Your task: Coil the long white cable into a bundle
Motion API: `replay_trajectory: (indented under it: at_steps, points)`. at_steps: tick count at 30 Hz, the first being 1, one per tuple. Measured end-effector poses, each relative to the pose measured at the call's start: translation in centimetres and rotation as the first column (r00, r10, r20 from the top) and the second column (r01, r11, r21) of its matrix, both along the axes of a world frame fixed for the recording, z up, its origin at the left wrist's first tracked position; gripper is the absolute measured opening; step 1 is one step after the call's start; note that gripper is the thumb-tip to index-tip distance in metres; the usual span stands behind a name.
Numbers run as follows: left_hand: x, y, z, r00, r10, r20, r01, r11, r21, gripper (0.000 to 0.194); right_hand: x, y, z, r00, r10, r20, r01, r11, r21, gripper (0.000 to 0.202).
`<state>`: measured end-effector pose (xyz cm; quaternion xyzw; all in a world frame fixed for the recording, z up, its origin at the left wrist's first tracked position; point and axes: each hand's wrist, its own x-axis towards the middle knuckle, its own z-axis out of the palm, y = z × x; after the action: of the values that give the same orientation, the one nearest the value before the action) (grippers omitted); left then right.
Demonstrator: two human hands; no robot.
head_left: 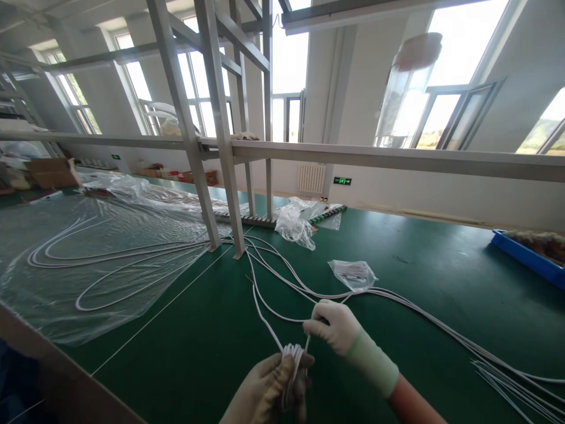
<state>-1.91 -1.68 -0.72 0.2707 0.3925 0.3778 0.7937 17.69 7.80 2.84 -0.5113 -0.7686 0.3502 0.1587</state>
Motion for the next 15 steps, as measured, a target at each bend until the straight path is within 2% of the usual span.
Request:
replay_trajectory:
  at_steps: [4,6,7,9,11,15]
  points:
    - [0.5,0.2,-0.1,0.989,0.026,-0.143,-0.017,0.998,0.066,0.051,-2.7,-1.2,1.9,0.988,0.018,0.156,-0.034,0.994,0.099,0.013]
    - [0.2,0.0,-0.7,0.969,0.128,-0.212,-0.12,0.991,0.049,0.041,-4.0,-2.4,1.9,0.97,0.03,0.24,-0.065,0.988,0.139,0.004]
    - [-0.1,-0.1,-1.1,0.949,0.203,-0.242,-0.197,0.979,0.048,0.034,-4.5,-3.1,1.7,0.961,0.044,0.272,-0.088,0.985,0.148,0.008]
    - [-0.8,-0.3,-1.9,0.903,0.323,-0.282,-0.319,0.946,0.064,0.023,-5.3,-4.4,0.7,0.947,0.082,0.312,-0.134,0.98,0.148,0.024]
    - [-1.3,-0.5,-2.3,0.882,0.391,-0.264,-0.378,0.92,0.101,0.02,-5.9,-5.7,-1.1,0.933,0.117,0.341,-0.175,0.974,0.142,0.028]
    - [-1.4,-0.2,-2.0,0.866,0.499,-0.029,-0.498,0.867,0.024,0.024,-6.2,-7.9,-5.9,0.941,0.132,0.311,-0.193,0.966,0.173,0.019]
